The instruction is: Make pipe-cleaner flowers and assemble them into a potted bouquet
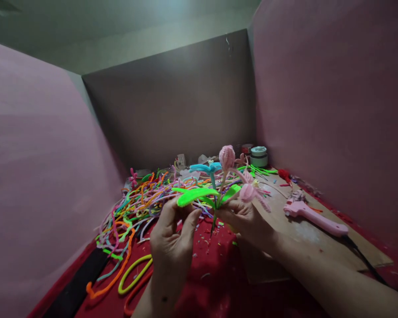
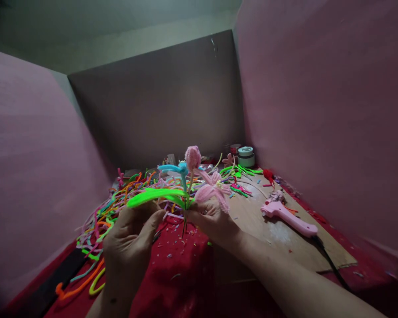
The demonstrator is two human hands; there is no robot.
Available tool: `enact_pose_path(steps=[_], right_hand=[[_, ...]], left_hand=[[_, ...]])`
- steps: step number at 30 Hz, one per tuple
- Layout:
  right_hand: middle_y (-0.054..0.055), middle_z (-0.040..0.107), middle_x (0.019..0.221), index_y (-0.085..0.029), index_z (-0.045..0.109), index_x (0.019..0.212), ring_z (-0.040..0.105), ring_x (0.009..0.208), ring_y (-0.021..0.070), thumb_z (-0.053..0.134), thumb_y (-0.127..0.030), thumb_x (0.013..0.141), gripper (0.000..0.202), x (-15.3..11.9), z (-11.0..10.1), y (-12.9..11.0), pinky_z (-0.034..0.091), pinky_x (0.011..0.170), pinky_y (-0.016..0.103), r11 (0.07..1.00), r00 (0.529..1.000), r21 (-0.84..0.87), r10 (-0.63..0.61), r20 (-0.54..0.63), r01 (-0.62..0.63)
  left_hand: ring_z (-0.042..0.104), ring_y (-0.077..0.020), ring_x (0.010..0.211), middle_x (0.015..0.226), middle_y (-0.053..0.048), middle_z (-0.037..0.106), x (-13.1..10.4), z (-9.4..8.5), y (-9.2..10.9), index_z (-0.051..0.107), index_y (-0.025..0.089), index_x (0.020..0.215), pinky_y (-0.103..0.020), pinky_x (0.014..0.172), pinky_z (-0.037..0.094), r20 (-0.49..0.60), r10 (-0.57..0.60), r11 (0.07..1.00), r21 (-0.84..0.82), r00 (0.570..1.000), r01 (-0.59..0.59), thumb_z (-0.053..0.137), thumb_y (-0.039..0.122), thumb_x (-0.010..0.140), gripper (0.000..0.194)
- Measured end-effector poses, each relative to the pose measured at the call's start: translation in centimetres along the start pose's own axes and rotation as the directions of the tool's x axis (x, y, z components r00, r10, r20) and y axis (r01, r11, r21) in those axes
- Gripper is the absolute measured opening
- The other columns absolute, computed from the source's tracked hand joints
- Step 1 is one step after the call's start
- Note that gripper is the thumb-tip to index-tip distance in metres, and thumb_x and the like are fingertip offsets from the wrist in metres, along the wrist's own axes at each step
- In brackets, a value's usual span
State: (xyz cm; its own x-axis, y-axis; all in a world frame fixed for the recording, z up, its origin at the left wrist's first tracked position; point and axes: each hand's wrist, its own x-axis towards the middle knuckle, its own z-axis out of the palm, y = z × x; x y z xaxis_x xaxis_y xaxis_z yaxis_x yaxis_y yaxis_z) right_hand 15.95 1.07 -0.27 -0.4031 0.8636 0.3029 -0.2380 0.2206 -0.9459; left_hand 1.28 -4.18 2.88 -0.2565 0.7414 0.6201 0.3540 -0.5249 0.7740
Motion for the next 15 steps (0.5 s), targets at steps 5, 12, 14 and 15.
enact_pose_path(steps=[5, 12, 14, 15], right_hand=[[-0.007, 0.026, 0.046, -0.015, 0.063, 0.064, 0.023, 0.048, 0.0071, 0.063, -0.043, 0.071, 0.028, 0.0, 0.2, 0.3, 0.021, 0.045, 0.023, 1.0, 0.999, -0.008, -0.025, 0.042, 0.025], [-0.003, 0.042, 0.056, -0.014, 0.065, 0.07, 0.031, 0.053, 0.0084, 0.06, -0.034, 0.075, 0.022, 0.0, -0.1, 0.7, 0.025, 0.049, 0.023, 0.998, 0.999, -0.061, -0.02, 0.032, 0.022], [-0.001, 0.049, 0.061, -0.014, 0.066, 0.074, 0.038, 0.06, 0.0108, 0.057, -0.032, 0.076, 0.02, -0.1, 0.0, 0.6, 0.031, 0.054, 0.024, 0.997, 0.999, -0.073, -0.035, 0.042, 0.038], [0.0, 0.052, 0.064, -0.014, 0.067, 0.076, 0.041, 0.064, 0.0124, 0.057, -0.03, 0.077, 0.019, -0.1, 0.0, 0.6, 0.034, 0.058, 0.025, 0.996, 0.998, -0.079, -0.04, 0.04, 0.043]], left_hand=[[0.056, -0.0153, 0.083, 0.096, -0.002, 0.06, 1.4, 0.8, 1.8, 0.061, 0.025, 0.103, -0.027, 0.075, 0.046, 0.148, 0.234, 0.968, 0.058, 0.961, -0.244, 0.07, 0.018, 0.067, 0.038], [0.056, -0.0165, 0.081, 0.09, -0.005, 0.061, 1.7, 1.0, 0.2, 0.064, 0.025, 0.105, -0.028, 0.071, 0.045, 0.267, 0.665, 0.635, 0.289, 0.697, -0.716, 0.06, 0.01, 0.075, 0.034], [0.055, -0.018, 0.082, 0.094, -0.008, 0.061, 1.5, 0.8, -0.4, 0.059, 0.023, 0.114, -0.03, 0.074, 0.044, 0.352, 0.718, 0.505, 0.331, 0.601, -0.797, 0.058, 0.009, 0.076, 0.041], [0.055, -0.0183, 0.083, 0.095, -0.009, 0.061, 1.5, 0.7, -0.6, 0.058, 0.022, 0.116, -0.03, 0.075, 0.044, 0.374, 0.727, 0.47, 0.342, 0.576, -0.814, 0.058, 0.009, 0.076, 0.042]])
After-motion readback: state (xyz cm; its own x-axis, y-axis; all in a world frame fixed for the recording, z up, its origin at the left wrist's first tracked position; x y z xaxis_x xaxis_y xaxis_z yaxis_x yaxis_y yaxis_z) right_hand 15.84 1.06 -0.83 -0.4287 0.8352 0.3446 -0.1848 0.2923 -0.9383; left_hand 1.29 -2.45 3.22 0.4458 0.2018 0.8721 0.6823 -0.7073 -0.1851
